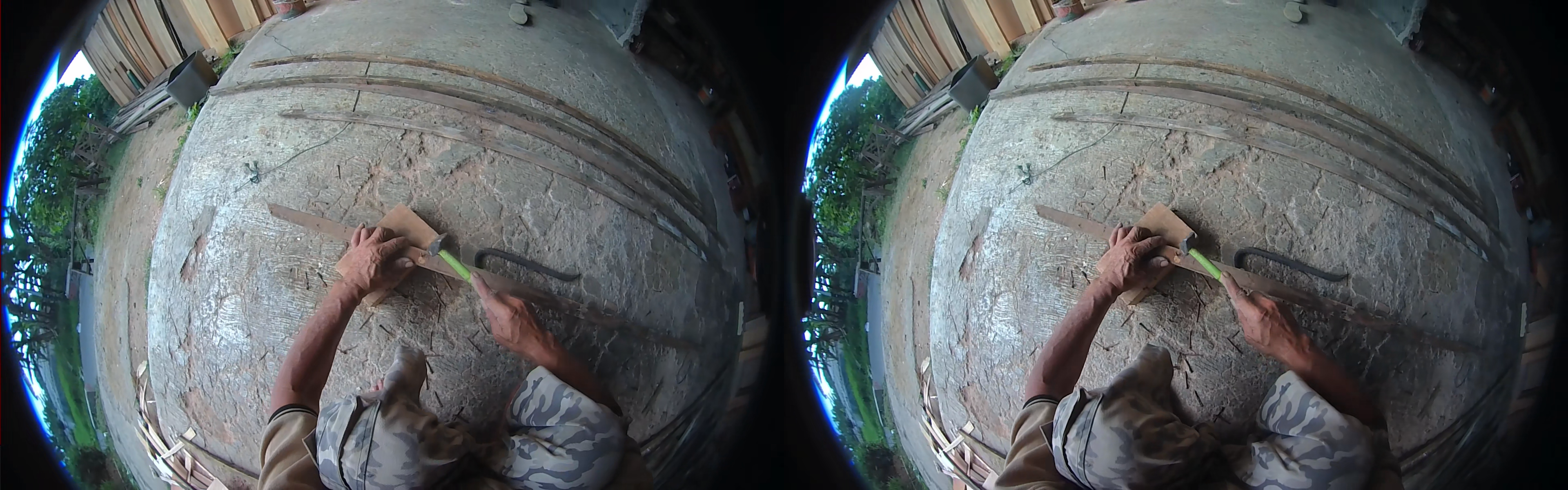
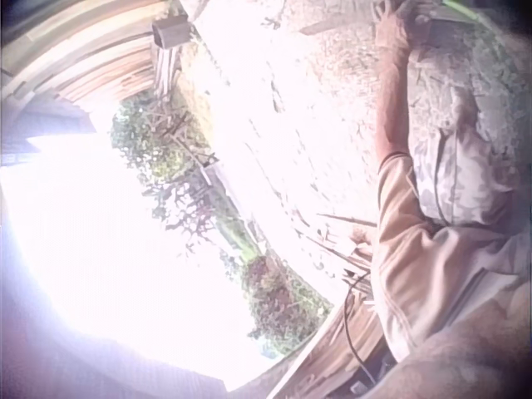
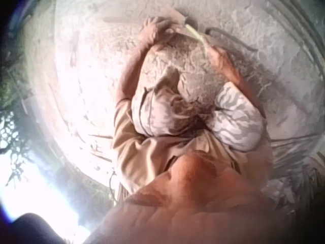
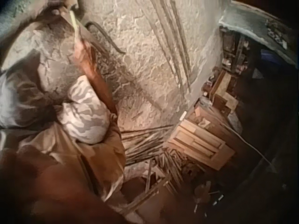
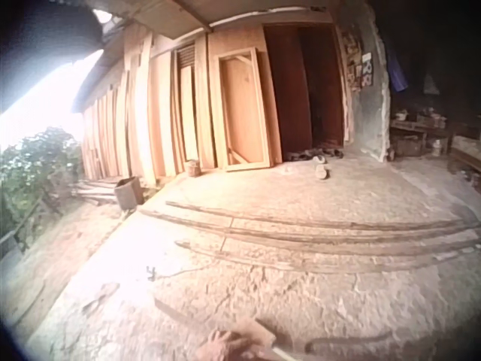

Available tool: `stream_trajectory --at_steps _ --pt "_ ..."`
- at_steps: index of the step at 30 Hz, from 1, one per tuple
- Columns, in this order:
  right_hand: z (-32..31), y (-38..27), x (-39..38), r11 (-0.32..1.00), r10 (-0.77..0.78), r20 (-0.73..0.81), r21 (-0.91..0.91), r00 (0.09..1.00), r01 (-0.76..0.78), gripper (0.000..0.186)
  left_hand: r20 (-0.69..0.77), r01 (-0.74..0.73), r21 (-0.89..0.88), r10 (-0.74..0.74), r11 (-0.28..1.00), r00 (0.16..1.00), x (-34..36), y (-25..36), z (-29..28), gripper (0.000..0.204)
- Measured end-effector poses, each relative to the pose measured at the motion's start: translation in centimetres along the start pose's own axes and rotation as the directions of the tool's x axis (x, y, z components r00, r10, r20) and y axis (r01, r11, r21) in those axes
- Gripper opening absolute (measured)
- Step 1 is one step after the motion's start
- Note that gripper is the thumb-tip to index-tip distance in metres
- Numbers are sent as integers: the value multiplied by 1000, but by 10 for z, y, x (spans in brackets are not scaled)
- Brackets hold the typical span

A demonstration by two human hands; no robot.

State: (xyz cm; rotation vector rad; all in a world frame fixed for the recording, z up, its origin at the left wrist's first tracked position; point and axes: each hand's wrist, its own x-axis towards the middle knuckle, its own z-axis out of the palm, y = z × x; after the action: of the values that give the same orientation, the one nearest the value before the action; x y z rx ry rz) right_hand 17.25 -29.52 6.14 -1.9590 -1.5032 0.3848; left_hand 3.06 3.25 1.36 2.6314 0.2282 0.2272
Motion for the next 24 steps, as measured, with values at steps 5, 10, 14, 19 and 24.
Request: stream_trajectory --at_steps 5,10,14,19,24 --pt "-10 -11 7 997 -65 4 -38 998 65 75 -49 23 16 -22 1000 999 -2 -1 13 49" --pt "-11 -23 23 987 64 140 -156 988 -42 72 -57 19 -3 -20 1000 998 -4 -1 14 51" --pt "-33 -32 30 999 -27 8 -24 1000 27 67 -73 -8 60 13 998 997 -3 -1 12 51" --pt "-45 -53 21 954 -274 -385 4 881 298 69 -59 5 27 -4 1000 998 -2 -1 13 51" --pt "-43 -47 44 994 17 115 -111 993 -4 77 -130 -22 6 22 1000 991 -6 2 16 51"
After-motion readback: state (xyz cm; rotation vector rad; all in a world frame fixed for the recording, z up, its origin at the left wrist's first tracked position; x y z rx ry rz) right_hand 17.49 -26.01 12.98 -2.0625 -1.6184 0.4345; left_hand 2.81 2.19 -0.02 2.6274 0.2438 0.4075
